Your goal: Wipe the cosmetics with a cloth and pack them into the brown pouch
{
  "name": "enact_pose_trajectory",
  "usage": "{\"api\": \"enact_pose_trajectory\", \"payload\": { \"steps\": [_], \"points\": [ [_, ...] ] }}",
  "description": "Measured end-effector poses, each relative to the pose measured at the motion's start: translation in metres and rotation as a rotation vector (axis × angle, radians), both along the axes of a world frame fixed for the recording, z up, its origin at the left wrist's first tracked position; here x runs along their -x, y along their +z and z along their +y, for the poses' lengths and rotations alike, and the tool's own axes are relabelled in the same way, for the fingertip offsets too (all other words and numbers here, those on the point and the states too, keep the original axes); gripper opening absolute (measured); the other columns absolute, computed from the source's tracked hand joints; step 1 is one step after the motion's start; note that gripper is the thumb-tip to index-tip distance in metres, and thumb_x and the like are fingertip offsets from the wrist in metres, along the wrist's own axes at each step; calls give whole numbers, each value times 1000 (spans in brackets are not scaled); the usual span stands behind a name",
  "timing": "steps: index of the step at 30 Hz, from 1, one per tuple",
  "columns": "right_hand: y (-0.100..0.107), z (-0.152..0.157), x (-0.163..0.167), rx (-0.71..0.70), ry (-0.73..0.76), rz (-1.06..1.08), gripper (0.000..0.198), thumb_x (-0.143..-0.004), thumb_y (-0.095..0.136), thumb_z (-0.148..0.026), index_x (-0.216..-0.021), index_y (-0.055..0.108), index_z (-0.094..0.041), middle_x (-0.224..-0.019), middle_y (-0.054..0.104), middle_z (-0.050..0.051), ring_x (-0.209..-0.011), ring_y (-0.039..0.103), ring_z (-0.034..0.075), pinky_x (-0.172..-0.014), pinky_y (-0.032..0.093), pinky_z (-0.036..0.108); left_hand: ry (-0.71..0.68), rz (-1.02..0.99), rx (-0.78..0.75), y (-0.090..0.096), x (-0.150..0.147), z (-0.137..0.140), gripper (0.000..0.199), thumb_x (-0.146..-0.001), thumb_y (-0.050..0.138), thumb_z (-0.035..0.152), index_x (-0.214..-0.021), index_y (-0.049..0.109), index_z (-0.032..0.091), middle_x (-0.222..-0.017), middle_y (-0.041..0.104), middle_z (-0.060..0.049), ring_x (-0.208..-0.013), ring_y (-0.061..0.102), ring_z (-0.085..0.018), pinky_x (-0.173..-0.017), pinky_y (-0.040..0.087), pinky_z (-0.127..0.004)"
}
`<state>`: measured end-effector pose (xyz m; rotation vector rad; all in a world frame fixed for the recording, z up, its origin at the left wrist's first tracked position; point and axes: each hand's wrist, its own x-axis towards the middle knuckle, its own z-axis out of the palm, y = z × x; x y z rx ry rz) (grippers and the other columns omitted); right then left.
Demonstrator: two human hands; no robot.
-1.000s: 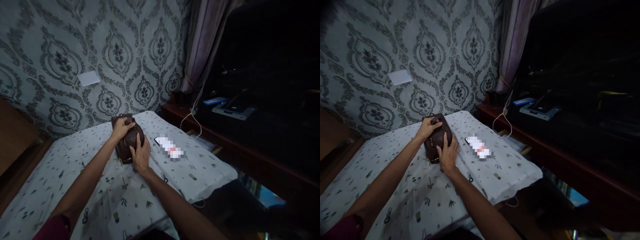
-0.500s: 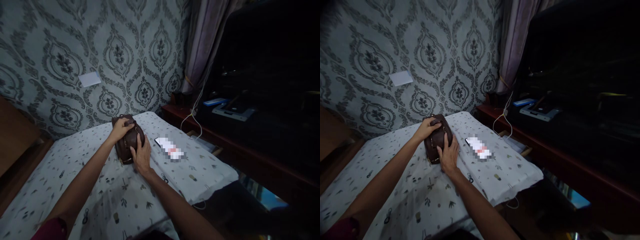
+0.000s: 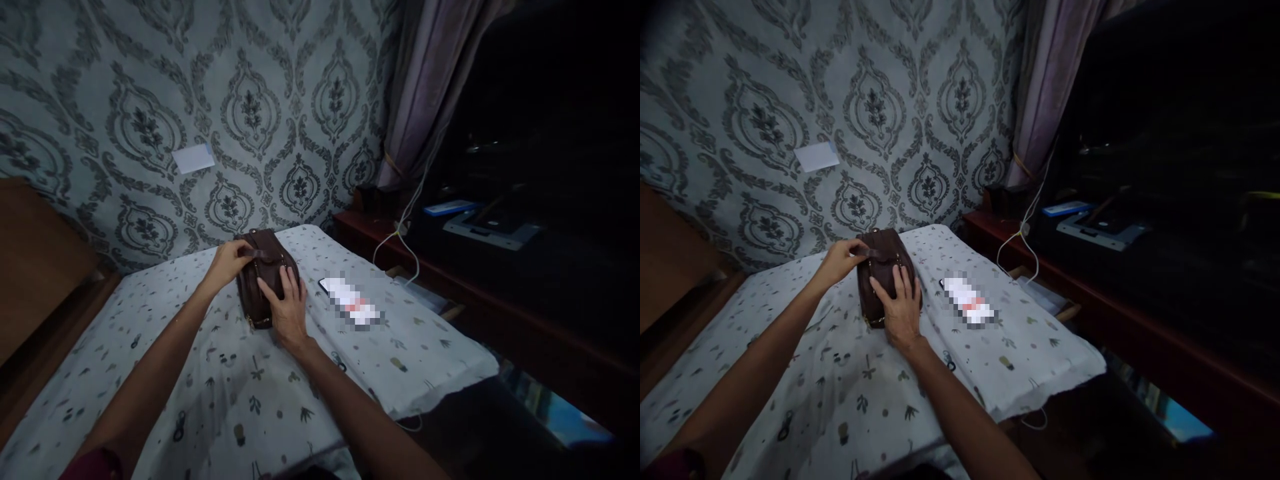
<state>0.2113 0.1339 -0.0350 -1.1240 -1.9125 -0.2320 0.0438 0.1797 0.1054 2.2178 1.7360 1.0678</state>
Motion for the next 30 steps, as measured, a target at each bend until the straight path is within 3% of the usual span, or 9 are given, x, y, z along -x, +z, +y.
{"api": "enact_pose_trajectory", "payload": {
  "steps": [9, 16, 26, 30],
  "points": [
    [3, -3, 1, 2, 50, -22, 64, -90, 54, -10, -148, 48, -36, -163, 33, 10, -154, 19, 32, -118, 21, 63, -1, -28, -9, -1, 2, 2, 11, -75, 64, 29, -73, 66, 18, -66, 63, 1, -66, 55, -18, -66, 38, -29],
    [5, -3, 0, -6, 40, -27, 61, -92, 52, -12, -148, 49, -37, -162, 36, 10, -153, 23, 31, -118, 23, 61, 39, 49, -35, 0, 2, 1, 23, -83, 60, 33, -65, 61, 19, -65, 59, 0, -66, 51, -18, -65, 36, -29],
    [6, -3, -2, 0, 71, -11, 65, -86, 53, -9, -146, 51, -33, -162, 37, 8, -151, 24, 30, -120, 19, 59, 51, 96, -102, 0, -5, -5, 18, -88, 55, 29, -79, 66, 19, -80, 66, -4, -77, 56, -21, -70, 40, -31],
    [8, -3, -2, -4, 76, -7, 63, -86, 53, -11, -145, 53, -32, -161, 37, 9, -151, 24, 30, -119, 20, 59, 68, 133, -118, 2, -10, -14, 23, -89, 56, 31, -68, 57, 21, -74, 59, -3, -72, 53, -20, -68, 38, -31]
  ]
}}
